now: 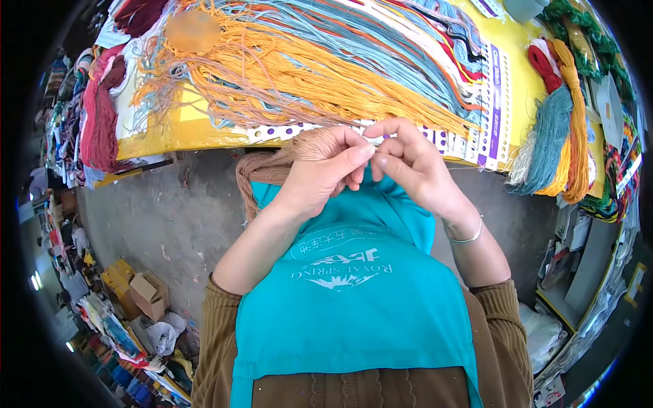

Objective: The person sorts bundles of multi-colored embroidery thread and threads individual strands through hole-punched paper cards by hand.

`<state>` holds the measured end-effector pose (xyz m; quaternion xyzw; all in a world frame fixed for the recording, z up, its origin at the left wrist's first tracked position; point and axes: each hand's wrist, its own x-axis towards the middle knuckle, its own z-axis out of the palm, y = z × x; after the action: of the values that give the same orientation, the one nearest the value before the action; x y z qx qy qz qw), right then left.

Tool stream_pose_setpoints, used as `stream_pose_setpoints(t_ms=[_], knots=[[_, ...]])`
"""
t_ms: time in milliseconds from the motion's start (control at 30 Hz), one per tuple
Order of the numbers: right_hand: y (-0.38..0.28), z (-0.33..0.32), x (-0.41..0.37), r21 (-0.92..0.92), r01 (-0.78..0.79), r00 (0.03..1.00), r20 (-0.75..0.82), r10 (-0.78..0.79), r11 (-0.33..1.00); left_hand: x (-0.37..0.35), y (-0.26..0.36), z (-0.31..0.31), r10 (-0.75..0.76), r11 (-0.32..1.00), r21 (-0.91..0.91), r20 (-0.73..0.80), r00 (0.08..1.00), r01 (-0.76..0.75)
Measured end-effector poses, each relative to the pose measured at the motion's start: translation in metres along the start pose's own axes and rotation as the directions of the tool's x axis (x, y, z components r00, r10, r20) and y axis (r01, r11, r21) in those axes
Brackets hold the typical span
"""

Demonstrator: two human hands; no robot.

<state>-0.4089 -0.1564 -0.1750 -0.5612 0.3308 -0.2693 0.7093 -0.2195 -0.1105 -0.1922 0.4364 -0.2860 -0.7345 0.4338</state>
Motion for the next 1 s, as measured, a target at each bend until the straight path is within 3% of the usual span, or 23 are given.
stream_pose_setpoints(t_ms=[33, 100, 200, 267, 467, 600, 700, 900, 1000], knots=[[0.003, -0.001, 0.0, -0.006, -0.016, 0.999, -0.039, 0.016, 1.0, 0.003, -0.002, 0.001, 0.034, 0.999, 0.029, -0.031, 0.999, -0.033], [0.014, -0.006, 0.003, -0.193, 0.025, 0.987, -0.153, -0.056, 0.981, 0.008, -0.005, 0.006, 0.103, 0.991, 0.089, -0.092, 0.99, -0.095], [0.016, -0.018, 0.011, -0.347, 0.008, 0.938, -0.324, -0.127, 0.938, 0.013, -0.002, 0.011, 0.072, 0.996, 0.061, -0.245, 0.967, -0.059], [0.017, -0.031, 0.015, -0.359, -0.027, 0.911, -0.393, -0.125, 0.933, 0.011, 0.003, 0.013, 0.027, 0.999, 0.039, -0.25, 0.968, -0.018], [0.023, -0.038, 0.02, -0.488, -0.045, 0.946, -0.301, -0.12, 0.872, 0.008, 0.013, 0.022, -0.1, 0.993, 0.036, -0.228, 0.969, 0.111], [0.026, -0.038, 0.021, -0.467, -0.044, 0.947, -0.301, -0.112, 0.883, 0.019, 0.008, 0.018, -0.182, 0.979, 0.058, -0.178, 0.967, 0.195], [0.026, -0.039, 0.021, -0.43, -0.053, 0.945, -0.312, -0.093, 0.901, 0.027, -0.001, 0.026, -0.046, 0.974, 0.211, -0.152, 0.987, 0.078], [0.028, -0.04, 0.021, -0.387, -0.036, 0.948, -0.305, -0.091, 0.921, 0.044, -0.003, 0.029, -0.014, 0.967, 0.243, -0.233, 0.972, 0.073], [0.022, -0.039, 0.02, -0.39, -0.056, 0.95, -0.303, -0.071, 0.919, 0.049, 0.001, 0.029, -0.068, 0.946, 0.296, -0.214, 0.974, 0.131]])
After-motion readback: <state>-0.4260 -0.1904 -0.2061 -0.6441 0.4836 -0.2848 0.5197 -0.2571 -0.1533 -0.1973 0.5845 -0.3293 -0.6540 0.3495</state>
